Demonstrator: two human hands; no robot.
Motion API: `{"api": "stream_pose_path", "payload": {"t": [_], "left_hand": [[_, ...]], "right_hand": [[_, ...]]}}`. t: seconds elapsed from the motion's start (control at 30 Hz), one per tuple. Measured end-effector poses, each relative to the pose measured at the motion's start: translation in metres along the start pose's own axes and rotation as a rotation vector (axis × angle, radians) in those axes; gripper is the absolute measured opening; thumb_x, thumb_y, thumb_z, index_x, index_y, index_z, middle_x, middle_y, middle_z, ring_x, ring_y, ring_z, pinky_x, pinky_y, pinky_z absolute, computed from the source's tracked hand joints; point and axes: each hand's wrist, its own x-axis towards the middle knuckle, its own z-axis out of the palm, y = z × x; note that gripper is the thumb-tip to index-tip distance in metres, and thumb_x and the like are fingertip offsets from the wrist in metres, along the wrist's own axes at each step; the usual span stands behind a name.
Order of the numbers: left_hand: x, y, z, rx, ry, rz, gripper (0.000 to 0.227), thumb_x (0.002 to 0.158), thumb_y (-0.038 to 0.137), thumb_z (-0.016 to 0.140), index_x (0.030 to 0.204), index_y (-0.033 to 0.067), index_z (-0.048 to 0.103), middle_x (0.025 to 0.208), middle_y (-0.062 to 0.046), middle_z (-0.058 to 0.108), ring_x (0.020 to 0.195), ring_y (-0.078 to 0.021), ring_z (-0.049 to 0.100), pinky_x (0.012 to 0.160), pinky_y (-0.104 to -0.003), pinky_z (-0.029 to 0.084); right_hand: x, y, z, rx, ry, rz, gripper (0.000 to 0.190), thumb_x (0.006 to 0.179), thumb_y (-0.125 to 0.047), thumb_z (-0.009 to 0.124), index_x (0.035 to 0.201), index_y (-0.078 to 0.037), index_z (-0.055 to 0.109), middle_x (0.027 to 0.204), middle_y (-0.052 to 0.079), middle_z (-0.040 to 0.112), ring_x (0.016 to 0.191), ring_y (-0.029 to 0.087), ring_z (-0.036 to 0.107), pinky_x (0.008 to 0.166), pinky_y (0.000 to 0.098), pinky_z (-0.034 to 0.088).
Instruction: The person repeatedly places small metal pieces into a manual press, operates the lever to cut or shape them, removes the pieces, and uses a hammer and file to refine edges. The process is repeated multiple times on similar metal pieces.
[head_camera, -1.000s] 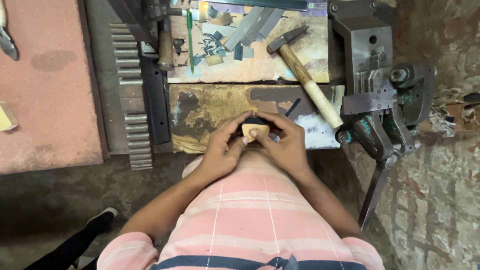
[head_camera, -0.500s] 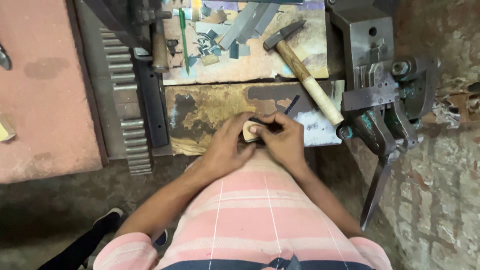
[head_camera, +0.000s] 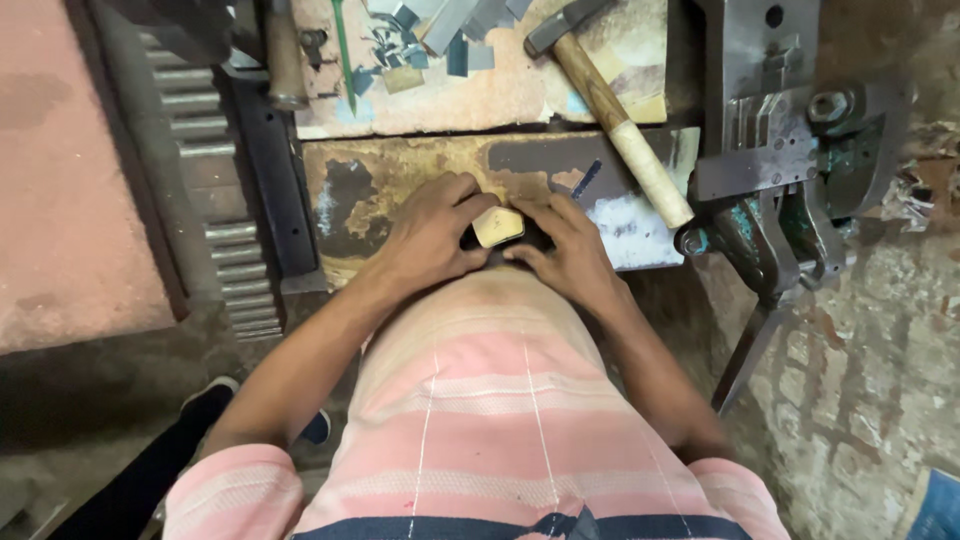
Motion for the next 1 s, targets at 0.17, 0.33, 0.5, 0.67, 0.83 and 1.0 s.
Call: {"api": "stream_pose_path", "payload": {"t": [0.17, 0.33, 0.5, 0.67, 0.83, 1.0], "left_hand": [[0.006, -0.007, 0.002, -0.091, -0.101, -0.033, 0.055, 0.066, 0.014, 0.082, 0.118, 0.0028, 0.067, 0.102, -0.015, 0.057, 0.09, -0.0367, 0.063, 0.075, -0.048, 0.052], [0.008, -0.011, 0.005, -0.173, -0.086, -0.026, 0.051, 0.068, 0.012, 0.08, 0.117, 0.0023, 0.067, 0.101, -0.014, 0.057, 0.092, -0.0358, 0.063, 0.077, -0.046, 0.052], [0.009, -0.012, 0.005, -0.18, -0.1, -0.031, 0.055, 0.067, 0.012, 0.08, 0.118, 0.0005, 0.066, 0.101, -0.015, 0.056, 0.093, -0.0362, 0.062, 0.078, -0.046, 0.052], [0.009, -0.012, 0.007, -0.176, -0.062, -0.01, 0.056, 0.065, 0.013, 0.08, 0.118, -0.0008, 0.065, 0.104, -0.016, 0.058, 0.096, -0.0363, 0.062, 0.08, -0.046, 0.052], [0.007, -0.01, 0.007, -0.172, -0.039, -0.029, 0.055, 0.065, 0.011, 0.08, 0.118, 0.0001, 0.066, 0.104, -0.016, 0.059, 0.095, -0.0355, 0.063, 0.078, -0.045, 0.053], [-0.004, -0.004, 0.012, -0.189, -0.009, -0.097, 0.051, 0.069, 0.009, 0.078, 0.119, 0.0062, 0.069, 0.104, -0.013, 0.06, 0.094, -0.0335, 0.064, 0.079, -0.044, 0.054]], "right_hand": [[0.015, 0.022, 0.003, -0.066, 0.02, -0.176, 0.051, 0.08, -0.023, 0.088, 0.124, -0.004, 0.07, 0.106, 0.013, 0.064, 0.102, 0.034, 0.058, 0.09, 0.0438, 0.048], [0.023, 0.034, 0.001, -0.133, -0.02, -0.293, 0.044, 0.078, -0.032, 0.087, 0.109, -0.005, 0.069, 0.102, 0.009, 0.064, 0.097, 0.032, 0.055, 0.088, 0.0448, 0.039], [0.027, 0.039, 0.002, -0.139, -0.062, -0.266, 0.042, 0.078, -0.035, 0.087, 0.102, -0.006, 0.068, 0.096, 0.008, 0.062, 0.093, 0.03, 0.053, 0.083, 0.0435, 0.035], [0.024, 0.044, 0.005, -0.135, -0.041, -0.283, 0.042, 0.079, -0.036, 0.086, 0.104, -0.006, 0.069, 0.094, 0.008, 0.061, 0.092, 0.03, 0.053, 0.082, 0.0434, 0.035], [0.022, 0.044, 0.007, -0.15, 0.0, -0.289, 0.041, 0.079, -0.035, 0.085, 0.104, -0.006, 0.068, 0.095, 0.009, 0.059, 0.094, 0.03, 0.053, 0.085, 0.0431, 0.036], [0.012, 0.041, 0.012, -0.22, 0.073, -0.339, 0.04, 0.08, -0.035, 0.086, 0.101, -0.006, 0.066, 0.093, 0.009, 0.057, 0.094, 0.031, 0.052, 0.085, 0.0449, 0.033]]}}
